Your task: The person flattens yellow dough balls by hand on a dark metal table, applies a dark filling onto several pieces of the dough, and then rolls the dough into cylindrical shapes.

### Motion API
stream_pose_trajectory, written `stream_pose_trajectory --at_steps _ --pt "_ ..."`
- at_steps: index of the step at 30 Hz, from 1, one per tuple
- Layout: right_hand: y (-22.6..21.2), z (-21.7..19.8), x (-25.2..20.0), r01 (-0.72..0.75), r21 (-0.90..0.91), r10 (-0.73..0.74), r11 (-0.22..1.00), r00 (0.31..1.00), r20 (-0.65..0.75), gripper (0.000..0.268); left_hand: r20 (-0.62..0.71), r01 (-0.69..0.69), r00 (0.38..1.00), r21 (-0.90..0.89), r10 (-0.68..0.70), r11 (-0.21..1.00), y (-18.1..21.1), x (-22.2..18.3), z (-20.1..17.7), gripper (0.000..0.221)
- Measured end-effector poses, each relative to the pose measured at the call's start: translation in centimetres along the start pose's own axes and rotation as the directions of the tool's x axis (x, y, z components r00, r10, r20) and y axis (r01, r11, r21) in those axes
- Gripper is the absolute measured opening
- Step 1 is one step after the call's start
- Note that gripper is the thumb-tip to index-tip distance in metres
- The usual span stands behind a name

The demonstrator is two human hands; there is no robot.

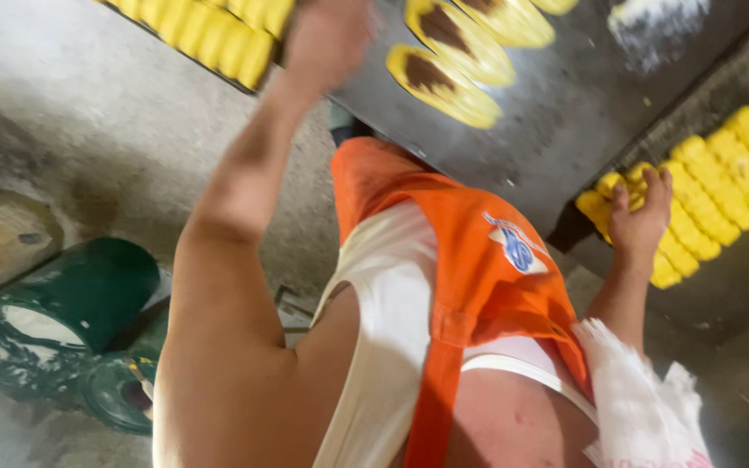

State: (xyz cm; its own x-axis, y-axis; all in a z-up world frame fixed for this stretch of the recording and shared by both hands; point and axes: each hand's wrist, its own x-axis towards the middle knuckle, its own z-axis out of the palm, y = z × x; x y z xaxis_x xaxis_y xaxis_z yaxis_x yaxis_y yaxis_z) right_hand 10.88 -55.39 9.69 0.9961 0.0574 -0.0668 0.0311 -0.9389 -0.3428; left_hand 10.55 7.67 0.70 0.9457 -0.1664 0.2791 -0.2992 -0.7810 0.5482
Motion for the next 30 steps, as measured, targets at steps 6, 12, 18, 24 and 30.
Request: stream_pose_trajectory --at_steps 6,12,18,24,30 --pt "5.7 -2.5 -1.1 0.079 -0.077 -0.083 0.994 0.995 -0.051 0.049 -0.173 0.52 0.853 0.353 -0.492 0.778 14.9 2.0 11.7 0.075" --pt "11.0 -5.4 0.0 0.202 -0.095 -0.203 0.975 0.979 -0.001 0.05 -0.021 0.454 0.878 0.361 -0.479 0.815 26.1 2.4 16.8 0.08" --pt "12.0 -8.7 0.8 0.222 -0.115 -0.221 0.968 0.975 0.024 0.047 0.124 0.551 0.761 0.397 -0.637 0.734 21.6 2.8 14.7 0.072" --pt "10.4 -8.9 1.7 0.24 -0.064 -0.238 0.969 0.971 0.038 0.047 -0.159 0.354 0.935 0.417 -0.317 0.837 31.3 4.5 22.2 0.067" --pt "8.8 -8.6 2.3 0.276 -0.064 -0.274 0.959 0.961 0.034 0.048 0.296 0.559 0.723 0.281 -0.625 0.78 22.3 4.2 15.1 0.065"
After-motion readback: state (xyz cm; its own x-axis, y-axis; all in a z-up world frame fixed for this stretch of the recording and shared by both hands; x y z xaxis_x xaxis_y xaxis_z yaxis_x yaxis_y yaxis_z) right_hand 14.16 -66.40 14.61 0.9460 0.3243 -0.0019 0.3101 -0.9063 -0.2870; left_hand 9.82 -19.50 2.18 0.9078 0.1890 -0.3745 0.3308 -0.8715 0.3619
